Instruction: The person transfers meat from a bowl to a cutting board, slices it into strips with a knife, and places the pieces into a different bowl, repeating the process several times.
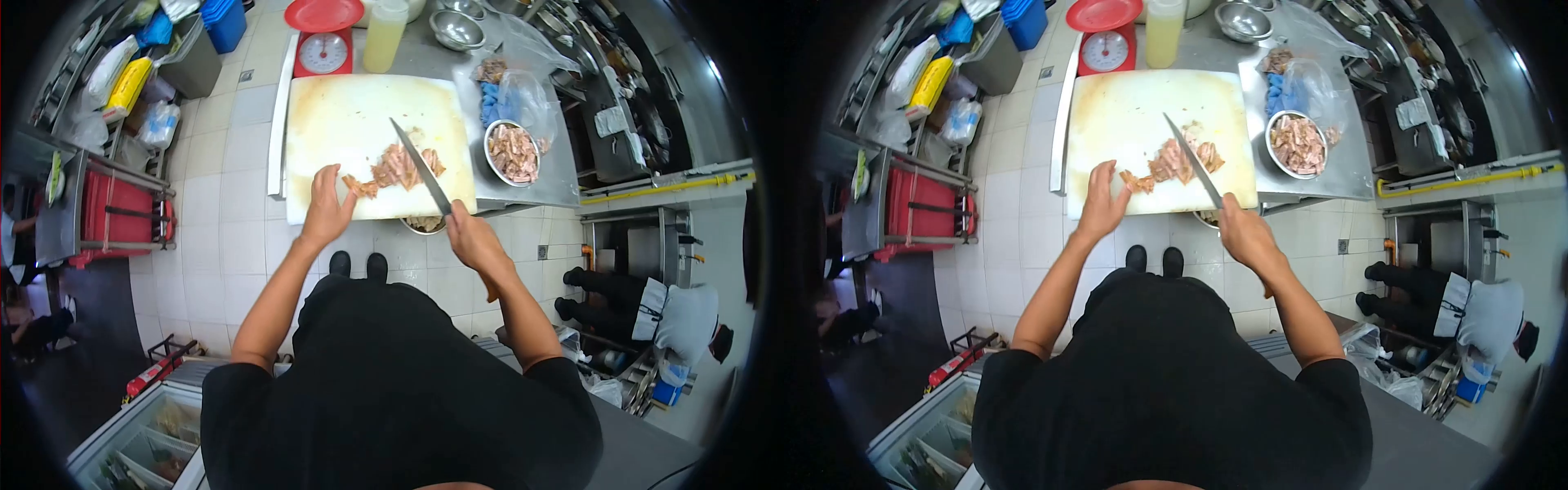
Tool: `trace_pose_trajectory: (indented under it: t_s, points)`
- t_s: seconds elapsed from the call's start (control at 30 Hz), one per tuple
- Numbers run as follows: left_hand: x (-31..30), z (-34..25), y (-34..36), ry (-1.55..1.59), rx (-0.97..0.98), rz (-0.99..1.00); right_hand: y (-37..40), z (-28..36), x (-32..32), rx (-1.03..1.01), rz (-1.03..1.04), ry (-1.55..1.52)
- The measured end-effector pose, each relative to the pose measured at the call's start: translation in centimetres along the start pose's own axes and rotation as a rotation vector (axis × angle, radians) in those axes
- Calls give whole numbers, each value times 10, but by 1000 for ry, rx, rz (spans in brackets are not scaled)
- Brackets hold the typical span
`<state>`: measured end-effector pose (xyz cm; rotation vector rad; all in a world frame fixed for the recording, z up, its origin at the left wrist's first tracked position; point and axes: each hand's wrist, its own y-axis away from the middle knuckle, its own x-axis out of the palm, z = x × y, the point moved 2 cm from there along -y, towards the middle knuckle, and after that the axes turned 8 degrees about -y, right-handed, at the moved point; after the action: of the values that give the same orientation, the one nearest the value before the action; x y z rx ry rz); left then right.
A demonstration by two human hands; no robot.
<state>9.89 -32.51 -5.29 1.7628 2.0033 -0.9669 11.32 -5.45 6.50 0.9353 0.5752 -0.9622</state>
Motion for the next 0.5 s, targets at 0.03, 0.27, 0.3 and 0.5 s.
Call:
trace_pose_trajectory:
  t_s: [0.03, 0.27, 0.3, 0.5]
  points:
    - [8, -8, 4, -54, -36, 64, 3, -12, -7, 91, -63, 83]
    - [84, -58, -35, -132, -114, -31, -1, -66, 15, 121, -125, 193]
    - [90, -61, -46, -99, -103, -54, -6, -75, 29, 98, -116, 168]
    - [110, -74, -72, -206, 132, -93, 19, -41, 22, 222, 145, -577]
